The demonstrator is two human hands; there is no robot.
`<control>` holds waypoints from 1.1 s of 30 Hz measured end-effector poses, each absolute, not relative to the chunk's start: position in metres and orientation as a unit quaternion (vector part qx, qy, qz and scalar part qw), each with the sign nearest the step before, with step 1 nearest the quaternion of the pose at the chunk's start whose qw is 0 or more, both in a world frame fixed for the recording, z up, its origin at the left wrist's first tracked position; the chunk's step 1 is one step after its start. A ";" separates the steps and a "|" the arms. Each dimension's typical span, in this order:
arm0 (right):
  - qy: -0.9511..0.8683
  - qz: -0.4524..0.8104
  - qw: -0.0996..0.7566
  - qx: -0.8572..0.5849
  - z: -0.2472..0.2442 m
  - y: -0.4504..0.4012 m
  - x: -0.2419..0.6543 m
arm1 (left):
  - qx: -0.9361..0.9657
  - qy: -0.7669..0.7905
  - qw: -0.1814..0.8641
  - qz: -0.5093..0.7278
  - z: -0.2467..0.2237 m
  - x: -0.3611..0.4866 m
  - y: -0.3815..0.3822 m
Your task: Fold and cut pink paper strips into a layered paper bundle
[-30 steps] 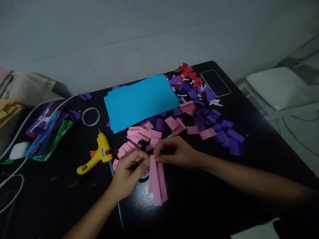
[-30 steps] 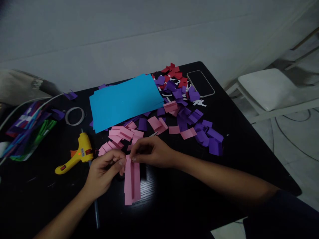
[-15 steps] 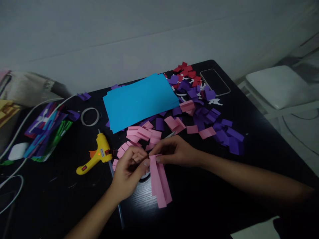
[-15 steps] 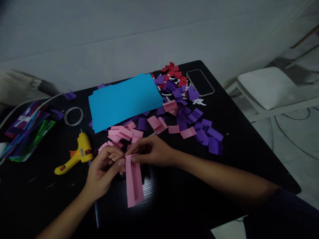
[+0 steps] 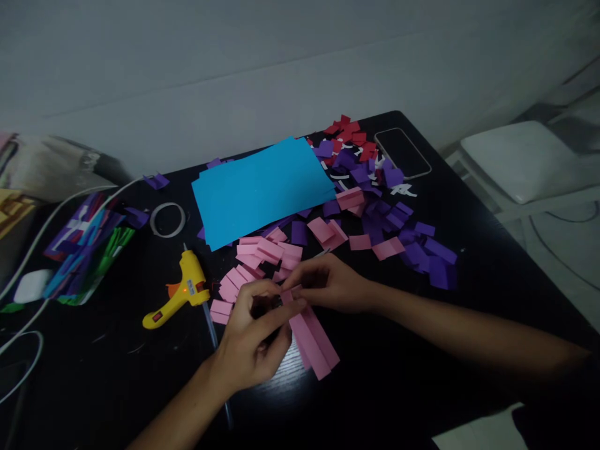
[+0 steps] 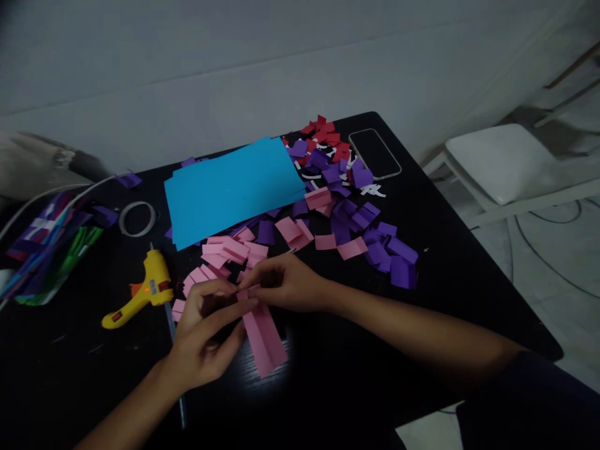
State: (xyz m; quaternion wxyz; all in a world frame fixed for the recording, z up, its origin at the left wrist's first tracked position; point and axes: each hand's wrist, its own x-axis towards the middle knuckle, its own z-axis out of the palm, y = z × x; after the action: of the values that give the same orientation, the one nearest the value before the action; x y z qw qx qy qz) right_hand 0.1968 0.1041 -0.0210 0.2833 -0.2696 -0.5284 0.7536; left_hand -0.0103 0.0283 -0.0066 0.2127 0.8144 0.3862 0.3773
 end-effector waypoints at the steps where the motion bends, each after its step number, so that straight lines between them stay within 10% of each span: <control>1: -0.530 0.753 0.283 -0.269 -0.021 0.104 0.197 | 0.819 0.383 0.204 0.376 -0.007 -0.010 0.028; 33: -0.522 0.777 0.255 -0.243 -0.019 0.103 0.198 | 0.831 0.383 0.107 0.388 -0.012 -0.011 0.025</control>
State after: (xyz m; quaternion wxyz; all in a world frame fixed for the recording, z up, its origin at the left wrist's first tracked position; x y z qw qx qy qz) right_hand 0.1976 0.1027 -0.0189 0.2554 -0.2429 -0.5218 0.7769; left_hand -0.0108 0.0245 -0.0117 0.1066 0.8311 0.3834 0.3884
